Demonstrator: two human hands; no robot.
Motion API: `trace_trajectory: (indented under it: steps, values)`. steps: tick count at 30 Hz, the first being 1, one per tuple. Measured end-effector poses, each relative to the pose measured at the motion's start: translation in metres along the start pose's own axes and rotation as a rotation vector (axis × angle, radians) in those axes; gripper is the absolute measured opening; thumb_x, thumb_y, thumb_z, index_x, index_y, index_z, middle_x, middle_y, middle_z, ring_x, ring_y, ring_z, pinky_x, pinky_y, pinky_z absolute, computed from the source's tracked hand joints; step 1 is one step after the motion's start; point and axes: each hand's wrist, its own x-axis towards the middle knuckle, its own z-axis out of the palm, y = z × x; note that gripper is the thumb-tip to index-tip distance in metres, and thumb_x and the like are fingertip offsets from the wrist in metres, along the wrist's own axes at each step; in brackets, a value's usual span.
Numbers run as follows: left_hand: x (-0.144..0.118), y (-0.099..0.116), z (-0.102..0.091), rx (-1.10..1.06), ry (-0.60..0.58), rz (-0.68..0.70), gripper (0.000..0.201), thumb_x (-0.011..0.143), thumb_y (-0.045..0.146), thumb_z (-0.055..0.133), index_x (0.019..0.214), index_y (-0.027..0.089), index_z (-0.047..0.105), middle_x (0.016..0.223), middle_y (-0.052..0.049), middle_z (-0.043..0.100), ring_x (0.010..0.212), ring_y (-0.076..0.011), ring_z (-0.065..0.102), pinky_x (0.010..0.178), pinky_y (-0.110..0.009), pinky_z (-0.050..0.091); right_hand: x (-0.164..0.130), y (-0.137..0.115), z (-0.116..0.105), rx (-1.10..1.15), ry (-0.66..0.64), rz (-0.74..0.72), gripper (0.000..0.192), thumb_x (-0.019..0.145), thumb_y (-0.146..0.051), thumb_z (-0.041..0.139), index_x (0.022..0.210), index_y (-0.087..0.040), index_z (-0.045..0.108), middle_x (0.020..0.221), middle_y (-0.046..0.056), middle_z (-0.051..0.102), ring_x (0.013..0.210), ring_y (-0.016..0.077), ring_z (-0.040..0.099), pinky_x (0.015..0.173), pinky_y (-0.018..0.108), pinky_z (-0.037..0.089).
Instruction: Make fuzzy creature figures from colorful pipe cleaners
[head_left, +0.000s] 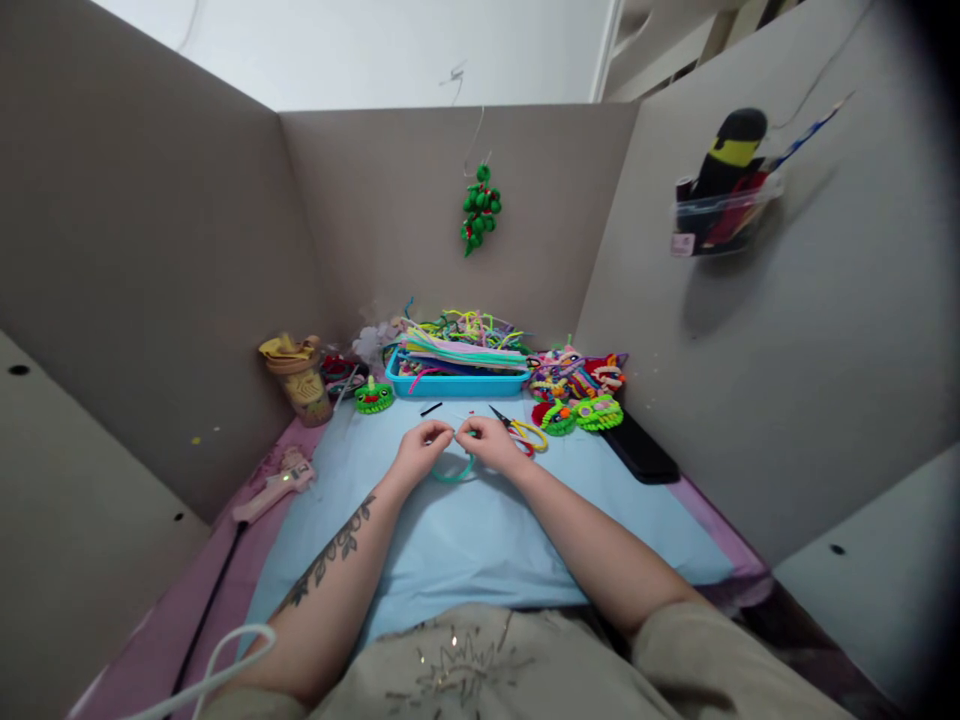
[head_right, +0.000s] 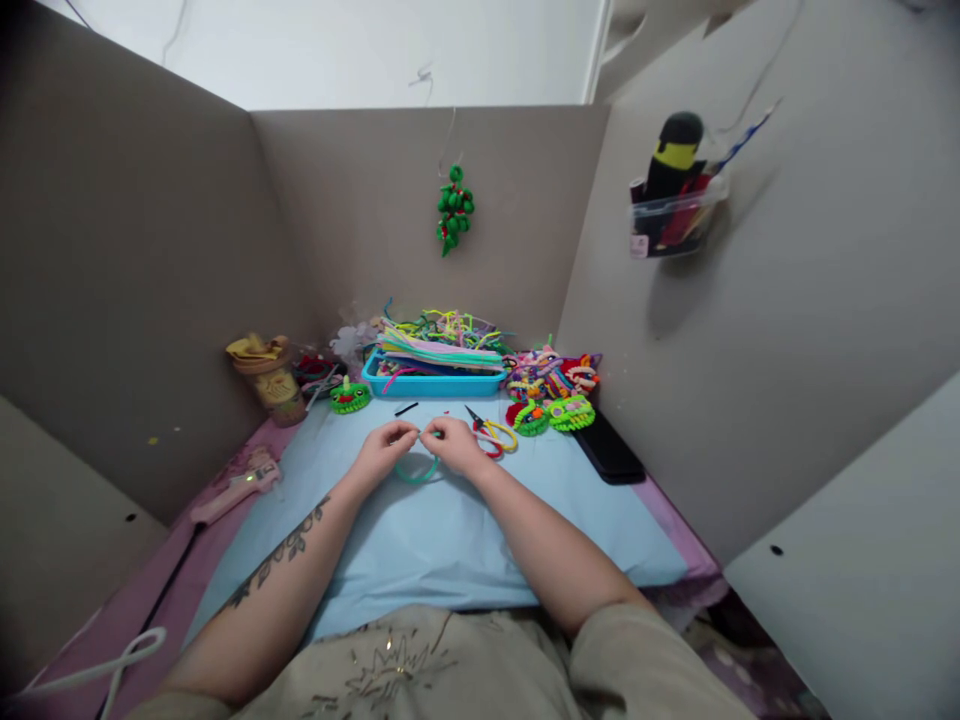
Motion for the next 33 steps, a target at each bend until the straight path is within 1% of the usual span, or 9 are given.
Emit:
trace_trajectory:
  steps: [4, 9, 13, 15, 18, 22, 25, 29, 33]
  values:
    - [0.000, -0.003, -0.002, 0.140, -0.008, 0.104, 0.020, 0.073, 0.035, 0.060, 0.073, 0.016, 0.065, 0.072, -0.003, 0.065, 0.072, -0.0163, 0.057, 0.068, -0.026, 0.042, 0.000, 0.000, 0.000, 0.132, -0.047, 0.077, 0.019, 0.071, -0.031, 0.061, 0.061, -0.015, 0.059, 0.056, -0.003, 0.052, 0.054, 0.0097, 0.043, 0.053, 0.022, 0.031]
    - [0.000, 0.001, -0.005, 0.011, -0.001, 0.067, 0.020, 0.073, 0.035, 0.061, 0.070, 0.016, 0.063, 0.067, -0.002, 0.065, 0.067, -0.0153, 0.058, 0.069, -0.026, 0.044, 0.000, -0.002, -0.003, 0.731, -0.257, 0.337, 0.040, 0.075, -0.053, 0.059, 0.070, -0.014, 0.062, 0.060, 0.001, 0.058, 0.055, 0.0105, 0.049, 0.053, 0.022, 0.037]
    - [0.000, 0.005, -0.006, -0.097, -0.024, 0.052, 0.019, 0.072, 0.035, 0.063, 0.073, 0.016, 0.064, 0.065, -0.001, 0.064, 0.066, -0.0154, 0.059, 0.070, -0.027, 0.044, -0.002, -0.003, -0.006, 1.060, -0.377, 0.562, 0.020, 0.077, -0.034, 0.063, 0.080, -0.014, 0.062, 0.069, 0.004, 0.064, 0.060, 0.0112, 0.056, 0.056, 0.023, 0.042]
    - [-0.001, 0.006, -0.006, -0.075, -0.033, 0.071, 0.018, 0.070, 0.034, 0.064, 0.071, 0.016, 0.065, 0.066, -0.002, 0.064, 0.067, -0.0158, 0.058, 0.070, -0.027, 0.044, -0.004, -0.003, -0.007, 1.110, -0.421, 0.620, 0.013, 0.074, -0.023, 0.066, 0.081, -0.014, 0.062, 0.069, 0.003, 0.065, 0.058, 0.0095, 0.055, 0.053, 0.020, 0.041]
    - [-0.003, 0.009, -0.005, -0.001, -0.045, 0.141, 0.017, 0.070, 0.033, 0.064, 0.068, 0.016, 0.066, 0.071, -0.004, 0.064, 0.071, -0.0162, 0.058, 0.072, -0.027, 0.044, -0.005, -0.003, -0.008, 1.111, -0.510, 0.675, 0.016, 0.069, -0.020, 0.070, 0.079, -0.012, 0.062, 0.066, 0.002, 0.062, 0.052, 0.0071, 0.052, 0.043, 0.016, 0.030]
    - [-0.004, 0.012, -0.005, 0.055, -0.062, 0.196, 0.015, 0.072, 0.031, 0.062, 0.067, 0.017, 0.067, 0.073, -0.004, 0.064, 0.073, -0.0166, 0.058, 0.073, -0.028, 0.044, -0.005, -0.003, -0.007, 1.059, -0.556, 0.655, 0.025, 0.060, -0.025, 0.077, 0.073, -0.013, 0.059, 0.061, -0.001, 0.059, 0.048, 0.0059, 0.047, 0.041, 0.016, 0.024]
    - [-0.004, 0.010, -0.004, 0.113, -0.027, 0.184, 0.015, 0.072, 0.031, 0.061, 0.067, 0.017, 0.066, 0.071, -0.004, 0.063, 0.072, -0.0167, 0.057, 0.071, -0.027, 0.043, -0.003, -0.001, -0.006, 0.884, -0.464, 0.534, 0.028, 0.058, -0.031, 0.077, 0.067, -0.014, 0.057, 0.055, -0.004, 0.054, 0.045, 0.0054, 0.041, 0.043, 0.019, 0.025]
    - [-0.004, 0.005, -0.002, 0.159, 0.071, 0.101, 0.015, 0.068, 0.031, 0.062, 0.064, 0.017, 0.065, 0.067, -0.002, 0.062, 0.069, -0.0163, 0.054, 0.066, -0.026, 0.040, -0.001, -0.001, -0.004, 0.340, -0.240, 0.228, 0.019, 0.066, -0.031, 0.069, 0.063, -0.015, 0.058, 0.052, -0.004, 0.050, 0.048, 0.0077, 0.040, 0.048, 0.022, 0.028]
    - [-0.003, -0.001, 0.003, 0.132, 0.135, -0.028, 0.015, 0.064, 0.031, 0.063, 0.060, 0.017, 0.064, 0.060, 0.000, 0.059, 0.063, -0.0148, 0.051, 0.061, -0.025, 0.039, -0.004, -0.007, -0.001, -0.216, -0.032, -0.118, 0.008, 0.075, -0.020, 0.058, 0.068, -0.017, 0.059, 0.070, 0.002, 0.058, 0.068, 0.0144, 0.052, 0.064, 0.026, 0.037]
